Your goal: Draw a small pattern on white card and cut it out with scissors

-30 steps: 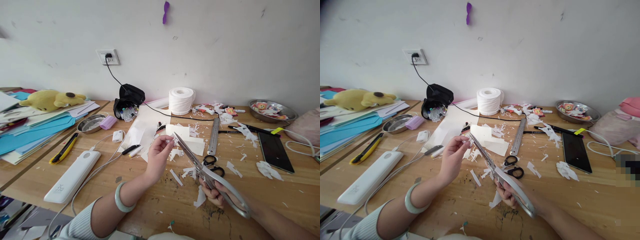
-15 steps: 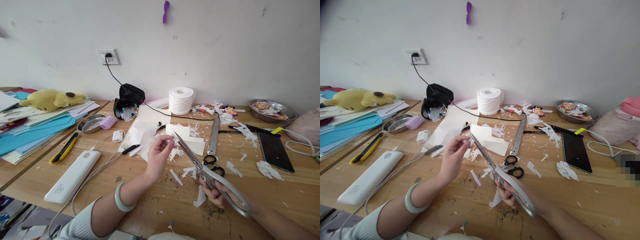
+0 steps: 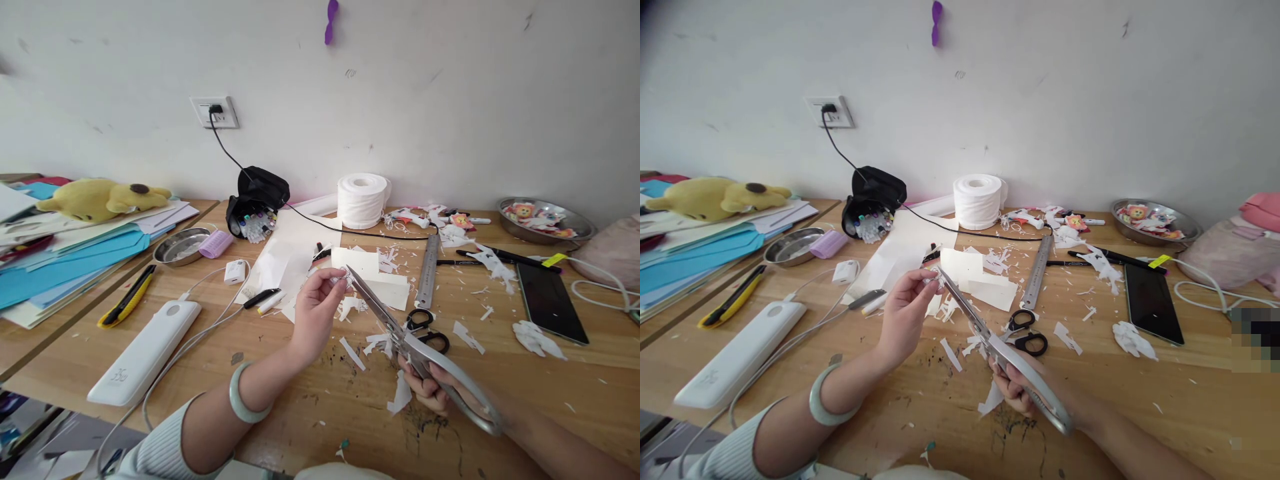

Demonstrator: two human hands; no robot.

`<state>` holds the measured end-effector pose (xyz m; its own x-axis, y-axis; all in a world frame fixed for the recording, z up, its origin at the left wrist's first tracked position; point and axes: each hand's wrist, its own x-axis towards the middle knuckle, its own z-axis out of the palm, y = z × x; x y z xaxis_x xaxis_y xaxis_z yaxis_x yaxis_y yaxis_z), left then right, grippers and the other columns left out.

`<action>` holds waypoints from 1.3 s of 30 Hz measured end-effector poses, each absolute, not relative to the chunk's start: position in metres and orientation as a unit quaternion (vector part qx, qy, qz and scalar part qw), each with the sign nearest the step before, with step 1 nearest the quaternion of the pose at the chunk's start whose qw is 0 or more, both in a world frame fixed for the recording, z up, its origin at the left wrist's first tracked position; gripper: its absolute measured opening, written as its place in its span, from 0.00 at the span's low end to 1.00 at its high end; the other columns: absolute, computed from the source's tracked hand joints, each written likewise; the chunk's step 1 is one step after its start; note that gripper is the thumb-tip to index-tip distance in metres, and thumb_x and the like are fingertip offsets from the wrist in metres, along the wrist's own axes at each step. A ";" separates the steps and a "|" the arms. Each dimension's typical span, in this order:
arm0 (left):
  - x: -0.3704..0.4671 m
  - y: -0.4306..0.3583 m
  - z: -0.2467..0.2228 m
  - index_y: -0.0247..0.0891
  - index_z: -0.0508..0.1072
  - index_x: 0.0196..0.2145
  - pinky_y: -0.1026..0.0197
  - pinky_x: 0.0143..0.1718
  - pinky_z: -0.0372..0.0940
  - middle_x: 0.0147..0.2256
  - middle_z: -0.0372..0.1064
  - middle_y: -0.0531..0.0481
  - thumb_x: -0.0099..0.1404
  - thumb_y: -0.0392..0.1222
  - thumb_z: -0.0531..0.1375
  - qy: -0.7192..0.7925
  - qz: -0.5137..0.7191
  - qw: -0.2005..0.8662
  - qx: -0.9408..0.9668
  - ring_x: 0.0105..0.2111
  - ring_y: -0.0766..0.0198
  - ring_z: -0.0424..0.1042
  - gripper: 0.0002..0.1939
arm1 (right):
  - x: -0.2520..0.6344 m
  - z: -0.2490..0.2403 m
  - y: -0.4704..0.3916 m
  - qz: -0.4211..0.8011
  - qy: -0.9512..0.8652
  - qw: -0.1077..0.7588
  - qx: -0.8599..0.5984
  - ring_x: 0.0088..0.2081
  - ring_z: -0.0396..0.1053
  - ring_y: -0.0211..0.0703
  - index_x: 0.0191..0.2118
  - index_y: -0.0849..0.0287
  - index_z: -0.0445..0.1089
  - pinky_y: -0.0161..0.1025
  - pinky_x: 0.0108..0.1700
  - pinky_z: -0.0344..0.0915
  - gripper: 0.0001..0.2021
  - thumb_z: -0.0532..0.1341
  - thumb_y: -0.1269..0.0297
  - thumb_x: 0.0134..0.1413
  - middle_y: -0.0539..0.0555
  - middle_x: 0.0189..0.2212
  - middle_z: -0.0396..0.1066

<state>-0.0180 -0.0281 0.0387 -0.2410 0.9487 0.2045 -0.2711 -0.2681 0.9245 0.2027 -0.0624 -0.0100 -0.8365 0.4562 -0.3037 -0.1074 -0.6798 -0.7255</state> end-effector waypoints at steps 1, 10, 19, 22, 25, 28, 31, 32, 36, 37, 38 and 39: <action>-0.017 -0.028 0.039 0.38 0.72 0.32 0.67 0.32 0.67 0.26 0.69 0.54 0.55 0.40 0.64 0.400 0.677 0.453 0.420 0.27 0.71 0.70 0.06 | 0.202 -0.009 -0.063 0.885 -0.365 0.155 -0.243 0.15 0.41 0.22 0.36 0.57 0.57 0.26 0.15 0.34 0.26 0.66 0.45 0.39 0.40 0.20 0.50; -0.009 -0.035 0.038 0.38 0.71 0.30 0.65 0.32 0.67 0.27 0.68 0.53 0.57 0.42 0.62 0.405 0.667 0.445 0.438 0.28 0.68 0.70 0.06 | 0.200 -0.006 -0.063 0.887 -0.350 0.148 -0.264 0.14 0.40 0.22 0.34 0.57 0.57 0.29 0.16 0.32 0.28 0.66 0.42 0.35 0.40 0.18 0.50; -0.008 -0.036 0.035 0.38 0.70 0.32 0.64 0.35 0.65 0.27 0.68 0.53 0.59 0.45 0.61 0.408 0.666 0.446 0.437 0.29 0.67 0.71 0.08 | 0.201 -0.006 -0.062 0.892 -0.325 0.135 -0.283 0.14 0.42 0.23 0.33 0.57 0.57 0.30 0.16 0.32 0.28 0.67 0.42 0.34 0.40 0.18 0.51; -0.008 -0.036 0.035 0.38 0.70 0.32 0.64 0.35 0.66 0.27 0.68 0.53 0.59 0.45 0.61 0.405 0.667 0.448 0.436 0.29 0.67 0.71 0.08 | 0.201 -0.005 -0.062 0.887 -0.336 0.139 -0.283 0.14 0.41 0.23 0.34 0.57 0.58 0.30 0.16 0.32 0.28 0.68 0.43 0.33 0.40 0.18 0.51; -0.008 -0.036 0.034 0.38 0.70 0.32 0.64 0.34 0.65 0.27 0.68 0.53 0.59 0.44 0.61 0.402 0.664 0.456 0.437 0.29 0.68 0.71 0.07 | 0.201 -0.005 -0.063 0.891 -0.333 0.149 -0.271 0.15 0.41 0.22 0.35 0.57 0.58 0.29 0.17 0.31 0.27 0.67 0.43 0.35 0.40 0.19 0.51; -0.007 -0.036 0.033 0.38 0.70 0.32 0.64 0.34 0.66 0.27 0.68 0.53 0.59 0.44 0.60 0.399 0.663 0.459 0.435 0.29 0.67 0.71 0.07 | 0.202 -0.007 -0.064 0.890 -0.340 0.164 -0.257 0.15 0.41 0.22 0.36 0.57 0.59 0.29 0.17 0.32 0.25 0.67 0.46 0.38 0.41 0.19 0.51; -0.007 -0.037 0.033 0.38 0.70 0.32 0.64 0.34 0.65 0.27 0.67 0.53 0.59 0.45 0.60 0.401 0.661 0.461 0.436 0.29 0.67 0.70 0.08 | 0.202 -0.009 -0.064 0.888 -0.349 0.159 -0.254 0.15 0.41 0.23 0.36 0.57 0.60 0.28 0.16 0.34 0.24 0.66 0.46 0.40 0.41 0.19 0.51; -0.007 -0.037 0.032 0.38 0.70 0.33 0.64 0.34 0.65 0.27 0.67 0.52 0.59 0.45 0.60 0.404 0.659 0.460 0.436 0.29 0.67 0.70 0.08 | 0.202 -0.009 -0.064 0.886 -0.348 0.160 -0.260 0.15 0.41 0.23 0.36 0.57 0.60 0.28 0.17 0.34 0.24 0.66 0.46 0.40 0.41 0.19 0.51; -0.006 -0.037 0.031 0.38 0.70 0.33 0.63 0.34 0.65 0.27 0.68 0.52 0.59 0.46 0.60 0.413 0.657 0.458 0.434 0.29 0.66 0.71 0.09 | 0.202 -0.009 -0.065 0.883 -0.326 0.163 -0.294 0.15 0.39 0.23 0.34 0.57 0.61 0.28 0.18 0.32 0.25 0.65 0.42 0.37 0.41 0.18 0.49; -0.006 -0.037 0.031 0.38 0.70 0.32 0.63 0.34 0.65 0.28 0.68 0.52 0.58 0.46 0.60 0.413 0.659 0.458 0.431 0.29 0.66 0.71 0.09 | 0.202 -0.008 -0.066 0.883 -0.325 0.164 -0.297 0.15 0.38 0.23 0.34 0.57 0.61 0.28 0.18 0.32 0.26 0.65 0.42 0.37 0.41 0.18 0.48; -0.006 -0.037 0.031 0.38 0.70 0.32 0.63 0.34 0.65 0.28 0.68 0.52 0.58 0.46 0.61 0.412 0.660 0.458 0.429 0.29 0.67 0.71 0.09 | 0.202 -0.008 -0.066 0.881 -0.331 0.166 -0.295 0.15 0.38 0.23 0.34 0.57 0.61 0.28 0.18 0.32 0.26 0.65 0.41 0.36 0.41 0.18 0.48; -0.005 -0.037 0.031 0.38 0.70 0.32 0.64 0.34 0.65 0.28 0.68 0.52 0.58 0.46 0.61 0.411 0.662 0.459 0.427 0.29 0.67 0.71 0.09 | 0.201 -0.008 -0.066 0.877 -0.341 0.171 -0.291 0.15 0.38 0.23 0.34 0.57 0.61 0.28 0.18 0.32 0.26 0.65 0.41 0.37 0.41 0.18 0.48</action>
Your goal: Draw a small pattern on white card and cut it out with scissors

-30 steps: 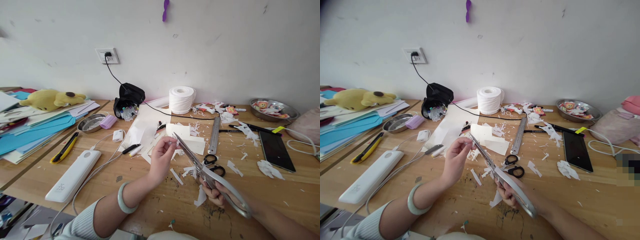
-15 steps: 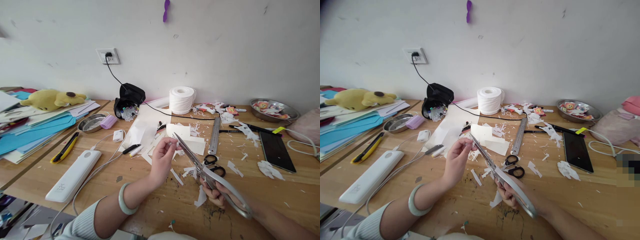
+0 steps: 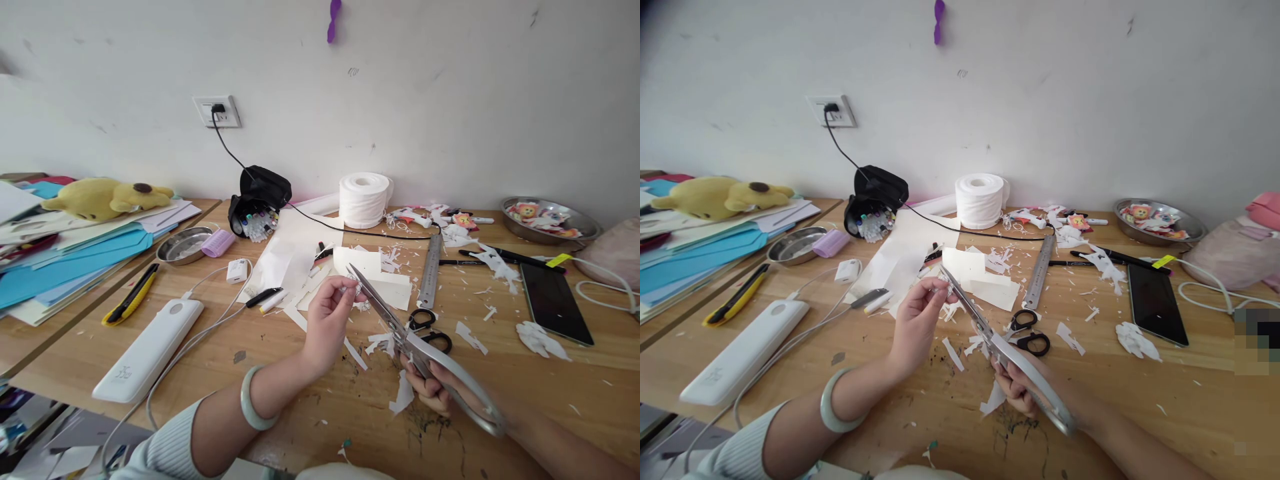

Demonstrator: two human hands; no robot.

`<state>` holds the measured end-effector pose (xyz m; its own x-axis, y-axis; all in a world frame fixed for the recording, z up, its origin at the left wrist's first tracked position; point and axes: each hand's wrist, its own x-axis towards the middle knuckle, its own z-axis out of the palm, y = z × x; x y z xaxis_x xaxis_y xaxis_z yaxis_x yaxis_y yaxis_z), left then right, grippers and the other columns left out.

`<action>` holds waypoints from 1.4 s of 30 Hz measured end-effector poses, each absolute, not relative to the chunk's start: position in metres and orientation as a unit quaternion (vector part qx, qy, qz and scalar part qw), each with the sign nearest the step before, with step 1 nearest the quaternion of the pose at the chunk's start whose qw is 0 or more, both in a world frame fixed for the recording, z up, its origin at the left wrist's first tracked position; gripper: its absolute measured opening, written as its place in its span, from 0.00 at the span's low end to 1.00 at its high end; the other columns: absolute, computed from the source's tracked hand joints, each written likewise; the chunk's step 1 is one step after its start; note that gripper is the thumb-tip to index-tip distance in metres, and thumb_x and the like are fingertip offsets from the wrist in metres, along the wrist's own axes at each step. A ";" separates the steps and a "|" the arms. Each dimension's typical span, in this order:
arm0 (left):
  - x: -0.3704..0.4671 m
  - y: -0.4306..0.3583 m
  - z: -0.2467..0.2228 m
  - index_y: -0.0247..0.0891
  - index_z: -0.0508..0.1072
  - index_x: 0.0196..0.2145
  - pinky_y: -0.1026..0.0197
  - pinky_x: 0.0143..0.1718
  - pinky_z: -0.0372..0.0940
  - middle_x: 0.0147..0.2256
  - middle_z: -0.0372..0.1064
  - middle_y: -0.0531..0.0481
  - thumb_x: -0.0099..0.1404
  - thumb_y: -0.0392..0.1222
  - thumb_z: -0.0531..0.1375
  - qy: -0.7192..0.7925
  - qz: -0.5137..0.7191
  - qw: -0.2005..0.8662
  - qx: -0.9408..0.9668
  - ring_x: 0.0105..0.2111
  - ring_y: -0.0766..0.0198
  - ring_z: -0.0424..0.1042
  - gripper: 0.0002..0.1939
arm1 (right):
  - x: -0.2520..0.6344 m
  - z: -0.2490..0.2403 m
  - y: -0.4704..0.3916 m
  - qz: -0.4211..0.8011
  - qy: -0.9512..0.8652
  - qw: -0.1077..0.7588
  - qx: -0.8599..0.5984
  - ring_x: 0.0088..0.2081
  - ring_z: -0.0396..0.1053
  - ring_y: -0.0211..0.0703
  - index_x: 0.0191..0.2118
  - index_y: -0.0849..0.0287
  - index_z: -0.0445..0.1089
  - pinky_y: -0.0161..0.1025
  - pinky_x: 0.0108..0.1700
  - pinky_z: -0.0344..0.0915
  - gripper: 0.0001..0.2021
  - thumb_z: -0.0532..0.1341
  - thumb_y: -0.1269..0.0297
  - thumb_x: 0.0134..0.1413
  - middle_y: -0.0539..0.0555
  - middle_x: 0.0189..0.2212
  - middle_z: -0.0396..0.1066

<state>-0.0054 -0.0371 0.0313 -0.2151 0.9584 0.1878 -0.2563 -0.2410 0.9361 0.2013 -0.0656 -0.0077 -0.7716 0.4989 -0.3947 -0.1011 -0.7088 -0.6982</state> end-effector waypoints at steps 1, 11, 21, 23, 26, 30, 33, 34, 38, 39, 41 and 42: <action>-0.005 -0.037 0.031 0.38 0.70 0.32 0.64 0.34 0.65 0.28 0.68 0.53 0.58 0.46 0.61 0.411 0.663 0.459 0.425 0.29 0.67 0.71 0.09 | 0.201 -0.007 -0.066 0.871 -0.357 0.177 -0.288 0.14 0.38 0.23 0.34 0.57 0.61 0.28 0.18 0.32 0.26 0.64 0.40 0.38 0.41 0.18 0.49; -0.005 -0.037 0.031 0.37 0.70 0.33 0.64 0.34 0.65 0.29 0.69 0.52 0.58 0.46 0.61 0.421 0.664 0.453 0.420 0.29 0.67 0.71 0.09 | 0.197 0.000 -0.067 0.835 -0.430 0.192 -0.285 0.14 0.34 0.23 0.35 0.57 0.59 0.29 0.15 0.30 0.26 0.61 0.39 0.42 0.39 0.16 0.45; -0.007 -0.037 0.037 0.38 0.71 0.32 0.63 0.34 0.65 0.26 0.69 0.53 0.57 0.45 0.62 0.433 0.665 0.447 0.412 0.28 0.67 0.72 0.08 | 0.204 -0.016 -0.063 0.898 -0.329 0.175 -0.233 0.15 0.37 0.23 0.37 0.58 0.58 0.29 0.15 0.32 0.27 0.62 0.39 0.41 0.40 0.19 0.47; -0.008 -0.036 0.037 0.38 0.71 0.32 0.64 0.34 0.65 0.26 0.69 0.54 0.57 0.44 0.61 0.426 0.669 0.451 0.410 0.28 0.67 0.72 0.08 | 0.205 -0.012 -0.063 0.906 -0.317 0.159 -0.232 0.16 0.37 0.23 0.36 0.57 0.59 0.28 0.16 0.32 0.27 0.64 0.41 0.39 0.41 0.19 0.48; -0.009 -0.035 0.037 0.38 0.71 0.32 0.65 0.34 0.65 0.27 0.69 0.54 0.57 0.44 0.61 0.407 0.674 0.462 0.408 0.28 0.69 0.72 0.07 | 0.204 -0.001 -0.064 0.907 -0.294 0.135 -0.271 0.17 0.39 0.23 0.36 0.56 0.60 0.28 0.19 0.32 0.27 0.69 0.46 0.34 0.41 0.20 0.50; -0.009 -0.035 0.036 0.38 0.71 0.32 0.65 0.34 0.65 0.28 0.69 0.53 0.57 0.44 0.62 0.401 0.673 0.467 0.409 0.28 0.68 0.72 0.07 | 0.203 0.008 -0.066 0.894 -0.307 0.142 -0.295 0.18 0.40 0.24 0.36 0.56 0.62 0.29 0.20 0.33 0.25 0.70 0.49 0.35 0.42 0.20 0.52; -0.008 -0.035 0.037 0.37 0.71 0.32 0.64 0.34 0.66 0.27 0.69 0.53 0.57 0.43 0.62 0.406 0.670 0.465 0.412 0.28 0.68 0.72 0.07 | 0.203 0.005 -0.065 0.895 -0.316 0.140 -0.281 0.17 0.40 0.24 0.35 0.57 0.62 0.30 0.19 0.33 0.25 0.68 0.45 0.37 0.42 0.19 0.50; -0.008 -0.035 0.036 0.37 0.71 0.32 0.64 0.34 0.66 0.27 0.69 0.53 0.57 0.43 0.62 0.407 0.669 0.465 0.414 0.28 0.68 0.72 0.07 | 0.203 0.004 -0.065 0.897 -0.316 0.137 -0.276 0.17 0.40 0.24 0.35 0.56 0.62 0.30 0.19 0.33 0.25 0.68 0.45 0.36 0.42 0.19 0.50; -0.007 -0.036 0.035 0.37 0.70 0.32 0.65 0.33 0.65 0.28 0.69 0.53 0.58 0.43 0.61 0.405 0.665 0.465 0.421 0.28 0.68 0.72 0.07 | 0.205 0.000 -0.066 0.896 -0.308 0.145 -0.284 0.17 0.41 0.24 0.37 0.56 0.63 0.29 0.19 0.35 0.24 0.69 0.48 0.37 0.42 0.20 0.51; -0.007 -0.036 0.035 0.37 0.70 0.32 0.65 0.33 0.65 0.28 0.69 0.53 0.58 0.43 0.61 0.405 0.665 0.464 0.423 0.29 0.68 0.72 0.07 | 0.205 0.000 -0.067 0.893 -0.308 0.152 -0.291 0.18 0.42 0.24 0.37 0.56 0.63 0.29 0.19 0.35 0.23 0.69 0.49 0.38 0.42 0.20 0.51; -0.006 -0.036 0.034 0.37 0.70 0.32 0.65 0.34 0.65 0.28 0.69 0.53 0.58 0.43 0.61 0.404 0.664 0.464 0.425 0.29 0.68 0.72 0.07 | 0.204 0.001 -0.067 0.890 -0.311 0.154 -0.295 0.17 0.42 0.24 0.36 0.57 0.64 0.28 0.19 0.35 0.22 0.69 0.50 0.39 0.42 0.20 0.52; -0.006 -0.036 0.033 0.37 0.70 0.32 0.65 0.34 0.65 0.28 0.68 0.53 0.58 0.43 0.61 0.403 0.664 0.465 0.425 0.29 0.68 0.71 0.07 | 0.204 0.001 -0.067 0.890 -0.311 0.154 -0.296 0.17 0.42 0.23 0.36 0.56 0.64 0.28 0.19 0.36 0.22 0.69 0.50 0.38 0.42 0.20 0.52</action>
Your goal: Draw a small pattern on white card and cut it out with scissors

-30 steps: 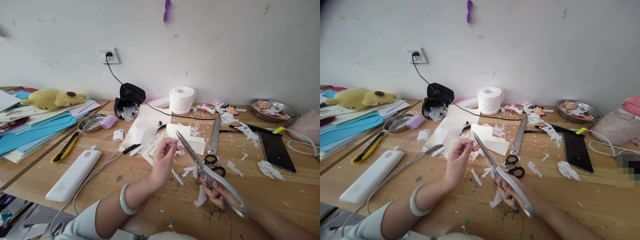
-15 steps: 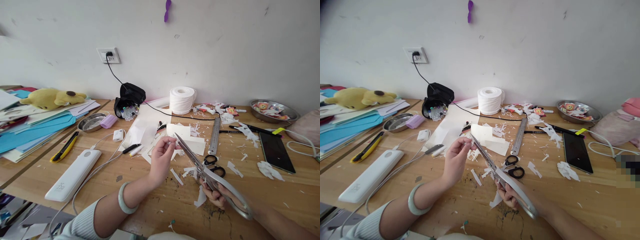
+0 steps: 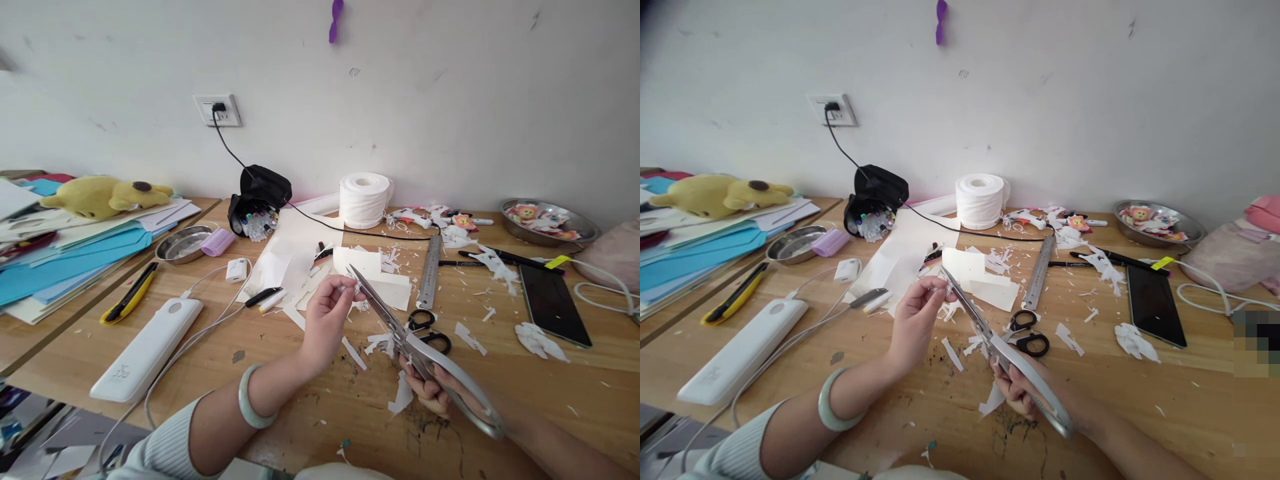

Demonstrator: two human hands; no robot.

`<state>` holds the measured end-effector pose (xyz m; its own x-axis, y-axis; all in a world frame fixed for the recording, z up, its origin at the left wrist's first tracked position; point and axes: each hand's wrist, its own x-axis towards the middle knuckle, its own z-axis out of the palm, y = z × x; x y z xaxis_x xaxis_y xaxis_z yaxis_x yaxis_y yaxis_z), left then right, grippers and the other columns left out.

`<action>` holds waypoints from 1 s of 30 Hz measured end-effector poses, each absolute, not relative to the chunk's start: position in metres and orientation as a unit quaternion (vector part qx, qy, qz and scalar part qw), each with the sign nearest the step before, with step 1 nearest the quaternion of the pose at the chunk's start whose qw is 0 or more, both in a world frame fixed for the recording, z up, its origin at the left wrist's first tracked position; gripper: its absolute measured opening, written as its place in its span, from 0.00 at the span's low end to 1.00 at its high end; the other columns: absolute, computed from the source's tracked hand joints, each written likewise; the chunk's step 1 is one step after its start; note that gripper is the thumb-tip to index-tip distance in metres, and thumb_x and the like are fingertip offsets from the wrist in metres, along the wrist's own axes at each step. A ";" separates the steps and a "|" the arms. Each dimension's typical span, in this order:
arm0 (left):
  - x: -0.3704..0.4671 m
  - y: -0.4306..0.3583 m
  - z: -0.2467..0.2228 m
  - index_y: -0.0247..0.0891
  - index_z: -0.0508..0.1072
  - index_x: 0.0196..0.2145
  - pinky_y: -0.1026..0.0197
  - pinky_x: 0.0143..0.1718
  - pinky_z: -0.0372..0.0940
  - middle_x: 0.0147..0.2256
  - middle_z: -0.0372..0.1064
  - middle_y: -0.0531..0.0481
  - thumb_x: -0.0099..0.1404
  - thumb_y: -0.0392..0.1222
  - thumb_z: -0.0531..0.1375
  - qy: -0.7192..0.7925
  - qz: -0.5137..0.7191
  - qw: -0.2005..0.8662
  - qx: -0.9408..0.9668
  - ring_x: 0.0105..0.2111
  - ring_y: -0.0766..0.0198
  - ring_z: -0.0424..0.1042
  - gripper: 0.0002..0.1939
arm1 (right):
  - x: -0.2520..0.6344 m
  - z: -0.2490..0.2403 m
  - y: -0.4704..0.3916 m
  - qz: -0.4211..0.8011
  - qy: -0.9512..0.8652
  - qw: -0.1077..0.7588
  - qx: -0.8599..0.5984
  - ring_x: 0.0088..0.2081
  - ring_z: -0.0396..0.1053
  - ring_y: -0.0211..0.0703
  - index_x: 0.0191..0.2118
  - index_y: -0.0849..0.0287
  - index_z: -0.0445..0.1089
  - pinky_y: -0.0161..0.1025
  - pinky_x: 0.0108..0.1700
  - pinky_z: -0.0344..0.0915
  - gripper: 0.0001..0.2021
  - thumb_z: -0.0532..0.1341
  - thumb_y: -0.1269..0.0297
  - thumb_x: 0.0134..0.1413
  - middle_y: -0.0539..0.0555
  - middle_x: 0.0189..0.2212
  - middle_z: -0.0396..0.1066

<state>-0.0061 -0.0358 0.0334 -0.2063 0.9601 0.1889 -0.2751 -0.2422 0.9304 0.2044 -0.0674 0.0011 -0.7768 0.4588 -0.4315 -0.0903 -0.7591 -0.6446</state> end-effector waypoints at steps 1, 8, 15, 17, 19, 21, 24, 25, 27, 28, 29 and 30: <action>-0.006 -0.036 0.033 0.37 0.70 0.32 0.66 0.34 0.65 0.28 0.68 0.53 0.58 0.43 0.61 0.403 0.663 0.467 0.424 0.29 0.68 0.71 0.07 | 0.204 0.001 -0.067 0.890 -0.309 0.154 -0.299 0.17 0.42 0.23 0.36 0.56 0.64 0.27 0.19 0.36 0.22 0.69 0.50 0.38 0.42 0.20 0.52; -0.005 -0.036 0.032 0.37 0.70 0.32 0.66 0.33 0.64 0.28 0.68 0.53 0.57 0.43 0.61 0.401 0.661 0.479 0.417 0.28 0.69 0.71 0.07 | 0.206 -0.006 -0.065 0.895 -0.271 0.175 -0.309 0.17 0.43 0.24 0.35 0.57 0.66 0.25 0.17 0.38 0.21 0.69 0.49 0.38 0.44 0.20 0.54; -0.005 -0.035 0.032 0.37 0.70 0.31 0.66 0.33 0.65 0.28 0.68 0.54 0.57 0.43 0.62 0.398 0.666 0.476 0.416 0.28 0.69 0.71 0.08 | 0.202 0.003 -0.065 0.878 -0.315 0.172 -0.316 0.17 0.44 0.23 0.33 0.58 0.65 0.25 0.17 0.37 0.21 0.66 0.47 0.41 0.43 0.19 0.54; -0.005 -0.035 0.032 0.37 0.70 0.32 0.67 0.34 0.65 0.29 0.68 0.54 0.57 0.43 0.62 0.397 0.667 0.473 0.416 0.28 0.70 0.71 0.07 | 0.201 0.004 -0.066 0.866 -0.356 0.177 -0.303 0.16 0.44 0.24 0.34 0.58 0.64 0.26 0.17 0.36 0.22 0.66 0.45 0.40 0.43 0.18 0.53; -0.005 -0.035 0.032 0.37 0.70 0.32 0.67 0.33 0.65 0.28 0.68 0.54 0.58 0.43 0.61 0.399 0.666 0.470 0.420 0.28 0.69 0.71 0.07 | 0.201 0.002 -0.066 0.853 -0.382 0.182 -0.305 0.15 0.44 0.23 0.36 0.57 0.64 0.27 0.17 0.36 0.24 0.64 0.43 0.41 0.42 0.18 0.53; -0.005 -0.036 0.032 0.37 0.70 0.32 0.66 0.33 0.65 0.28 0.68 0.54 0.58 0.43 0.61 0.402 0.664 0.466 0.425 0.29 0.69 0.72 0.07 | 0.201 -0.001 -0.067 0.851 -0.393 0.170 -0.305 0.15 0.40 0.23 0.36 0.56 0.62 0.27 0.17 0.34 0.26 0.63 0.39 0.39 0.41 0.18 0.50; -0.005 -0.036 0.033 0.37 0.70 0.32 0.65 0.34 0.65 0.28 0.68 0.53 0.57 0.44 0.62 0.407 0.663 0.460 0.428 0.28 0.68 0.71 0.08 | 0.198 0.000 -0.067 0.849 -0.403 0.165 -0.300 0.15 0.36 0.23 0.35 0.56 0.61 0.27 0.16 0.32 0.29 0.64 0.37 0.35 0.40 0.17 0.46; -0.005 -0.036 0.034 0.37 0.70 0.32 0.65 0.33 0.65 0.28 0.68 0.53 0.57 0.44 0.62 0.409 0.662 0.459 0.428 0.28 0.68 0.71 0.08 | 0.196 0.002 -0.067 0.845 -0.408 0.167 -0.302 0.15 0.36 0.23 0.34 0.56 0.60 0.27 0.15 0.32 0.29 0.64 0.37 0.35 0.40 0.17 0.45; -0.005 -0.036 0.034 0.37 0.71 0.32 0.65 0.33 0.66 0.28 0.68 0.53 0.56 0.45 0.62 0.412 0.661 0.459 0.427 0.28 0.68 0.71 0.09 | 0.194 0.006 -0.067 0.838 -0.419 0.168 -0.308 0.15 0.37 0.23 0.34 0.57 0.59 0.27 0.14 0.33 0.29 0.63 0.36 0.36 0.40 0.17 0.46; -0.005 -0.037 0.035 0.37 0.71 0.32 0.65 0.33 0.65 0.28 0.68 0.53 0.56 0.45 0.62 0.412 0.662 0.460 0.426 0.27 0.68 0.71 0.09 | 0.193 0.008 -0.067 0.836 -0.424 0.167 -0.306 0.14 0.38 0.23 0.33 0.57 0.58 0.27 0.14 0.33 0.29 0.62 0.36 0.36 0.40 0.17 0.46; -0.005 -0.037 0.035 0.37 0.71 0.32 0.65 0.33 0.65 0.28 0.68 0.53 0.56 0.45 0.62 0.412 0.662 0.460 0.425 0.27 0.69 0.71 0.09 | 0.192 0.009 -0.067 0.835 -0.429 0.168 -0.302 0.14 0.38 0.23 0.33 0.56 0.57 0.26 0.13 0.33 0.29 0.62 0.36 0.36 0.40 0.17 0.46; -0.006 -0.037 0.035 0.37 0.71 0.32 0.66 0.33 0.65 0.29 0.68 0.53 0.57 0.44 0.62 0.411 0.662 0.461 0.424 0.27 0.69 0.71 0.08 | 0.192 0.009 -0.067 0.835 -0.432 0.171 -0.297 0.14 0.38 0.23 0.33 0.56 0.57 0.26 0.13 0.34 0.28 0.62 0.36 0.37 0.40 0.17 0.46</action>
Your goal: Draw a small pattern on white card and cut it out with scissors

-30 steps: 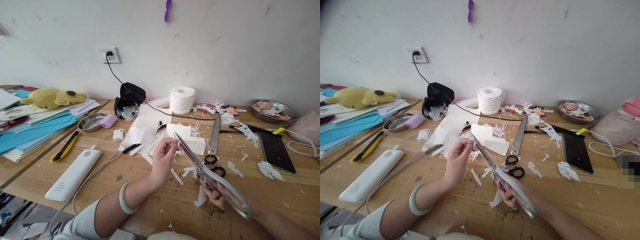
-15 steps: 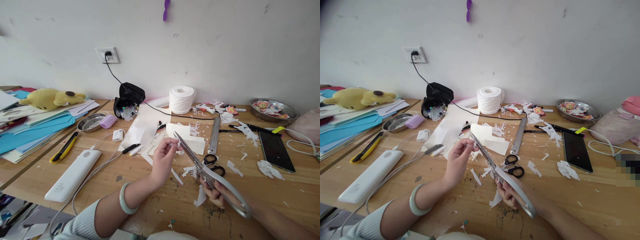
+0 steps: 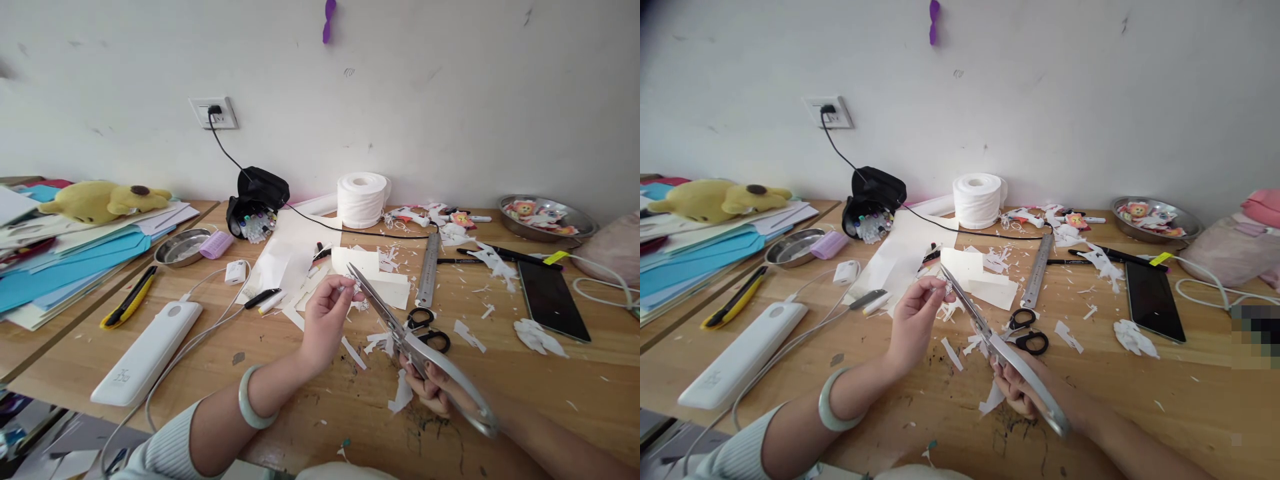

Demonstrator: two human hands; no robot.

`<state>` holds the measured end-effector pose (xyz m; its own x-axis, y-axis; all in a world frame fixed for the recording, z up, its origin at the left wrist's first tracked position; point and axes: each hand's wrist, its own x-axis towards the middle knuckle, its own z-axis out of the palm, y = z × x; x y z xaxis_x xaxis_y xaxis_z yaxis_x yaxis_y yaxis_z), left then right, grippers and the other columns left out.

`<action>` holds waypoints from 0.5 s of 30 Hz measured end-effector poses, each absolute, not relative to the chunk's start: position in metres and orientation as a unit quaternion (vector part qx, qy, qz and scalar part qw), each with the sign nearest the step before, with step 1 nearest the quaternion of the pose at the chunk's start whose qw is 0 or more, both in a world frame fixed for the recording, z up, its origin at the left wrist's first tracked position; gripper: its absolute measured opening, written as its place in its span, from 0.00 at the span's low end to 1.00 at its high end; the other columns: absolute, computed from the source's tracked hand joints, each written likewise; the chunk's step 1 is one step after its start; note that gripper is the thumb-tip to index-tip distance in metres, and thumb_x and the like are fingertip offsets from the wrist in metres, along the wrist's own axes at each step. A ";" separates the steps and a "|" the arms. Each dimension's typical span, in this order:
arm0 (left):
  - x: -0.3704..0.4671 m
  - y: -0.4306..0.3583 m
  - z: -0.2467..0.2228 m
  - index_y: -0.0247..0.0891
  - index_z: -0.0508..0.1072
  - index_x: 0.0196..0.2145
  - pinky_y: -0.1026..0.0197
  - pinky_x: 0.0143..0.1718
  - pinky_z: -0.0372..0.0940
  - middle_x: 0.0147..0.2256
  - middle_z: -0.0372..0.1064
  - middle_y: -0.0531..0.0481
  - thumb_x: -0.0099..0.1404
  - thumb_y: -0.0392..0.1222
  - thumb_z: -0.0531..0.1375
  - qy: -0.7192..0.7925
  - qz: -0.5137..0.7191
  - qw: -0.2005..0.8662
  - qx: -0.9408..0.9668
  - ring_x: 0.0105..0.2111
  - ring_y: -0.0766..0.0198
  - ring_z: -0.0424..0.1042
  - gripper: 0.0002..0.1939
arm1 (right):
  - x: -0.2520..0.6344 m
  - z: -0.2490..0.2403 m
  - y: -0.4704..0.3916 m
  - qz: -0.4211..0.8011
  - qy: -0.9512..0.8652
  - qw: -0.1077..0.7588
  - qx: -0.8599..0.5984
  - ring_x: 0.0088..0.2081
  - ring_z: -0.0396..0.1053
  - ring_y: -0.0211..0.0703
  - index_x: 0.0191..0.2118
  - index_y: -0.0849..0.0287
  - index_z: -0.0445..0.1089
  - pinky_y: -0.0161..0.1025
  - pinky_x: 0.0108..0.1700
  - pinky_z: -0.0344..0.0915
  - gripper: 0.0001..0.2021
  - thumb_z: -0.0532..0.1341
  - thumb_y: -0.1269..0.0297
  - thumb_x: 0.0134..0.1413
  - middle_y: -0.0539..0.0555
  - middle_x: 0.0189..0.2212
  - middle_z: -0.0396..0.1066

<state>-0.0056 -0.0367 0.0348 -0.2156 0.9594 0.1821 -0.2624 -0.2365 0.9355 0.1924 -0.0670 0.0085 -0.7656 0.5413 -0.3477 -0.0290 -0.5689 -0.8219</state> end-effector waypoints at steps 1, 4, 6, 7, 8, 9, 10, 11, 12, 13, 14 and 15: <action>-0.006 -0.037 0.035 0.37 0.71 0.31 0.66 0.33 0.65 0.29 0.68 0.54 0.57 0.44 0.62 0.410 0.663 0.461 0.423 0.27 0.70 0.71 0.08 | 0.193 0.008 -0.067 0.835 -0.433 0.175 -0.291 0.14 0.38 0.23 0.32 0.56 0.56 0.26 0.13 0.35 0.28 0.62 0.36 0.38 0.40 0.17 0.47; -0.007 -0.036 0.034 0.38 0.71 0.32 0.67 0.33 0.65 0.31 0.68 0.54 0.57 0.43 0.62 0.407 0.662 0.464 0.424 0.27 0.71 0.71 0.07 | 0.195 0.000 -0.067 0.842 -0.423 0.183 -0.281 0.14 0.38 0.23 0.33 0.56 0.57 0.25 0.13 0.35 0.28 0.62 0.37 0.38 0.40 0.18 0.48; -0.007 -0.035 0.033 0.38 0.71 0.31 0.67 0.33 0.65 0.31 0.67 0.54 0.57 0.42 0.62 0.407 0.661 0.465 0.426 0.27 0.71 0.71 0.06 | 0.197 -0.005 -0.068 0.843 -0.415 0.189 -0.286 0.13 0.38 0.22 0.34 0.56 0.57 0.26 0.13 0.34 0.28 0.62 0.37 0.38 0.39 0.17 0.48; -0.007 -0.035 0.032 0.38 0.71 0.31 0.66 0.33 0.65 0.31 0.67 0.54 0.57 0.42 0.62 0.408 0.660 0.465 0.426 0.27 0.71 0.71 0.06 | 0.197 -0.008 -0.068 0.843 -0.413 0.192 -0.286 0.13 0.37 0.22 0.35 0.57 0.57 0.26 0.13 0.34 0.29 0.61 0.36 0.38 0.39 0.17 0.47; -0.007 -0.035 0.032 0.38 0.71 0.31 0.66 0.33 0.65 0.31 0.67 0.54 0.57 0.42 0.62 0.411 0.660 0.465 0.424 0.27 0.71 0.71 0.06 | 0.198 -0.009 -0.067 0.844 -0.408 0.198 -0.286 0.12 0.37 0.22 0.34 0.57 0.57 0.26 0.13 0.34 0.29 0.60 0.35 0.39 0.39 0.17 0.47; -0.007 -0.035 0.032 0.38 0.71 0.31 0.66 0.33 0.65 0.31 0.67 0.54 0.57 0.42 0.62 0.414 0.659 0.464 0.422 0.27 0.71 0.71 0.06 | 0.198 -0.010 -0.067 0.848 -0.397 0.204 -0.286 0.12 0.36 0.22 0.34 0.57 0.57 0.27 0.12 0.34 0.29 0.59 0.35 0.39 0.39 0.17 0.47; -0.007 -0.035 0.032 0.38 0.71 0.31 0.66 0.33 0.65 0.31 0.67 0.54 0.57 0.42 0.62 0.417 0.659 0.464 0.420 0.27 0.71 0.71 0.06 | 0.198 -0.011 -0.066 0.856 -0.379 0.207 -0.286 0.12 0.35 0.22 0.32 0.57 0.56 0.27 0.12 0.34 0.29 0.59 0.34 0.39 0.38 0.16 0.47; -0.007 -0.035 0.031 0.37 0.71 0.31 0.66 0.33 0.65 0.31 0.67 0.54 0.56 0.42 0.62 0.420 0.659 0.464 0.418 0.26 0.71 0.71 0.06 | 0.199 -0.010 -0.065 0.864 -0.356 0.209 -0.289 0.12 0.34 0.22 0.31 0.57 0.55 0.27 0.12 0.34 0.29 0.59 0.34 0.39 0.38 0.16 0.46; -0.007 -0.035 0.031 0.37 0.71 0.31 0.66 0.33 0.65 0.31 0.67 0.54 0.56 0.42 0.62 0.421 0.658 0.465 0.417 0.26 0.71 0.71 0.06 | 0.199 -0.010 -0.063 0.872 -0.331 0.209 -0.294 0.12 0.33 0.23 0.31 0.57 0.55 0.27 0.12 0.33 0.29 0.59 0.34 0.39 0.38 0.16 0.45; -0.007 -0.035 0.031 0.37 0.71 0.31 0.66 0.33 0.65 0.30 0.67 0.54 0.56 0.42 0.62 0.423 0.656 0.466 0.417 0.26 0.71 0.71 0.06 | 0.200 -0.009 -0.062 0.880 -0.309 0.205 -0.296 0.12 0.32 0.23 0.30 0.57 0.55 0.27 0.12 0.33 0.28 0.60 0.35 0.39 0.38 0.16 0.45; -0.007 -0.036 0.031 0.37 0.71 0.31 0.65 0.34 0.65 0.30 0.67 0.54 0.56 0.42 0.62 0.423 0.654 0.468 0.418 0.26 0.70 0.71 0.06 | 0.201 -0.008 -0.060 0.888 -0.292 0.199 -0.294 0.12 0.32 0.23 0.30 0.57 0.55 0.27 0.13 0.32 0.28 0.60 0.35 0.38 0.38 0.16 0.45; -0.007 -0.036 0.031 0.37 0.71 0.31 0.65 0.34 0.65 0.30 0.67 0.54 0.56 0.42 0.62 0.422 0.652 0.471 0.419 0.27 0.70 0.71 0.06 | 0.202 -0.008 -0.059 0.895 -0.282 0.192 -0.288 0.12 0.32 0.23 0.31 0.57 0.55 0.26 0.13 0.32 0.28 0.61 0.36 0.38 0.38 0.16 0.45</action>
